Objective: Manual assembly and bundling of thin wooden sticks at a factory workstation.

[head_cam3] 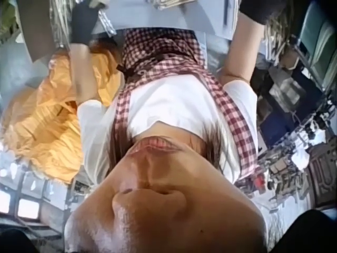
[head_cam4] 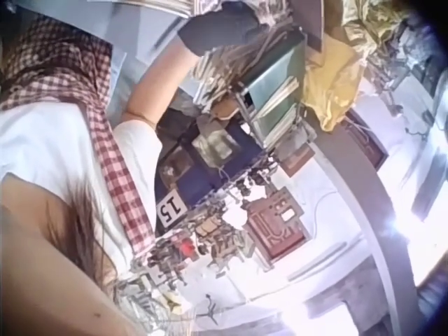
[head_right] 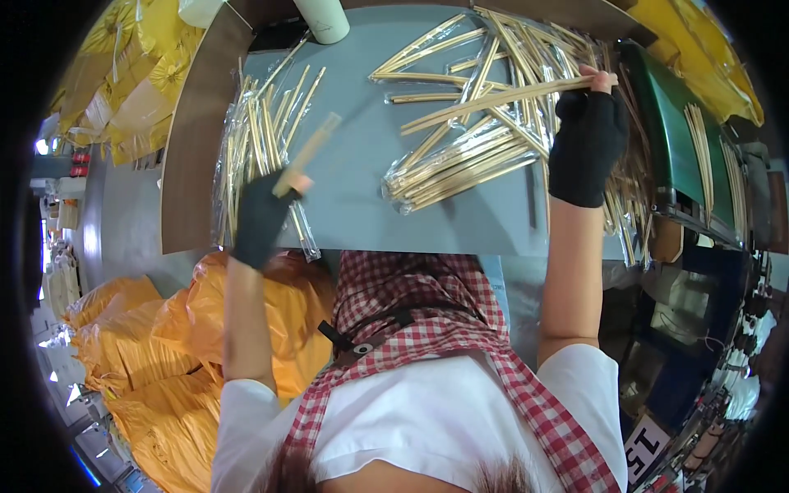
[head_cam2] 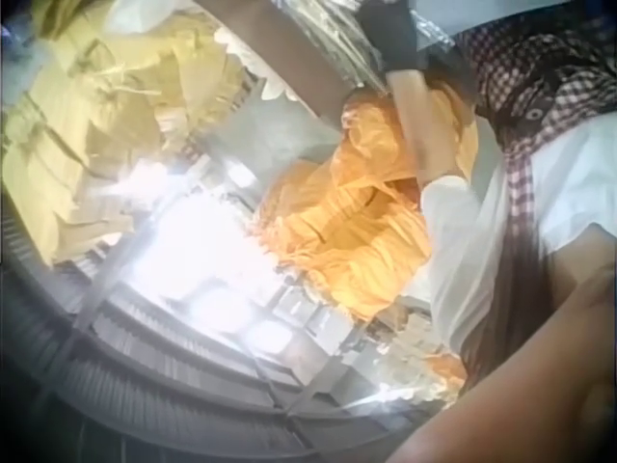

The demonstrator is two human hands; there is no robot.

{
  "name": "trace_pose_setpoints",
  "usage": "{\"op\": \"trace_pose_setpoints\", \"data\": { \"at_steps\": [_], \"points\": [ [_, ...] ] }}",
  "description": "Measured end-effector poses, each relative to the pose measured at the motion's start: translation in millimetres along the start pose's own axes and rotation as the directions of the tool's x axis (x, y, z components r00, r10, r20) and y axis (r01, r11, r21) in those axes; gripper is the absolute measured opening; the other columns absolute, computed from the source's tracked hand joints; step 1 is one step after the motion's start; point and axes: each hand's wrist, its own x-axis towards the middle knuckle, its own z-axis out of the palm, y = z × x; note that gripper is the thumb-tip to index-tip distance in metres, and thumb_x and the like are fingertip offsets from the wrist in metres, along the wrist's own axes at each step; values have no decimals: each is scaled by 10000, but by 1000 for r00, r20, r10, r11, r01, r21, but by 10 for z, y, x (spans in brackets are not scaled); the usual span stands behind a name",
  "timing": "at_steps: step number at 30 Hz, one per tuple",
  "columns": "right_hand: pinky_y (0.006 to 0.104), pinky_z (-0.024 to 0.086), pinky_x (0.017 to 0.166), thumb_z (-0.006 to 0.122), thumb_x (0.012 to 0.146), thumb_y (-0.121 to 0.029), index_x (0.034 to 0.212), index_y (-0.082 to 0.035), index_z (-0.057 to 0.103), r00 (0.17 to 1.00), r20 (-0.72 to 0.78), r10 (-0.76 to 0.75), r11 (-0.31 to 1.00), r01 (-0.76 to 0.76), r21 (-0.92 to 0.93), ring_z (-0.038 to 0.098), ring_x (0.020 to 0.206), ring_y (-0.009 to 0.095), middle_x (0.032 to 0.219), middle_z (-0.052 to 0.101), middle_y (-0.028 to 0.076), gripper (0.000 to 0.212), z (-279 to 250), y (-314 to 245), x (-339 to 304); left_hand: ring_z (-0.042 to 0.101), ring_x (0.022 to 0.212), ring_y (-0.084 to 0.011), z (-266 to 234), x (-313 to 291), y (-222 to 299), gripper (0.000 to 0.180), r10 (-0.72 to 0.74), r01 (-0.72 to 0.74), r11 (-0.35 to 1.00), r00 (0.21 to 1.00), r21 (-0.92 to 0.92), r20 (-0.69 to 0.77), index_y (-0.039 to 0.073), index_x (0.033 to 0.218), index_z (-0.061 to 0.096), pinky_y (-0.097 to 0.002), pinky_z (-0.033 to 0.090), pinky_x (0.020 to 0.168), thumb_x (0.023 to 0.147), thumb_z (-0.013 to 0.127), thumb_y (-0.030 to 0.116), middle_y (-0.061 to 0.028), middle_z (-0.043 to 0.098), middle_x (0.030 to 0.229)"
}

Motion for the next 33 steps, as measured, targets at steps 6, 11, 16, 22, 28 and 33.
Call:
{"op": "trace_pose_setpoints", "data": {
  "at_steps": [6,11,16,22,28,33],
  "points": [
    [221,388,546,541,959,-358,953,-25,640,805,381,455,883,-351,-313,505,597,88,695,543,18,348,3,227,-782,609,692,-362,-317,334,137,267,212,-72,949,867,308,-451,0,967,649,-385,474,632,872,668,249,-188,643,797],
    [257,467,597,533,963,-299,957,1,625,666,520,535,831,-525,-182,585,651,113,726,569,43,314,410,400,-1253,557,664,-85,434,-48,711,248,63,41,884,977,-466,204,-2,1015,638,-272,449,586,923,614,228,-33,603,729],
    [313,500,667,594,887,-132,1063,-50,599,582,813,-7,761,530,-373,626,765,262,868,617,102,194,334,670,-744,384,483,-67,507,-272,623,296,-276,244,634,958,-734,80,72,738,537,-243,316,481,956,561,271,26,425,580],
    [380,523,731,603,798,-99,1083,-129,598,435,886,158,-67,900,-430,605,938,273,1107,570,75,287,65,1018,47,346,452,-54,497,-419,476,364,-342,268,492,935,-828,99,118,668,449,-238,254,438,963,541,310,41,369,532],
    [363,519,732,638,766,-82,1057,-116,606,214,968,-133,47,977,-209,604,914,249,1049,600,63,295,443,704,-76,344,485,-9,385,-322,652,245,-341,209,651,939,-730,-35,34,882,635,-207,247,454,931,604,272,61,423,572],
    [359,499,713,657,770,-78,1088,-101,602,317,897,-309,378,906,-190,604,836,298,940,602,108,324,766,134,-352,371,583,-4,277,-2,856,335,-197,20,813,950,-581,-242,6,1167,636,-181,298,530,846,681,89,78,497,694]
  ]
}}
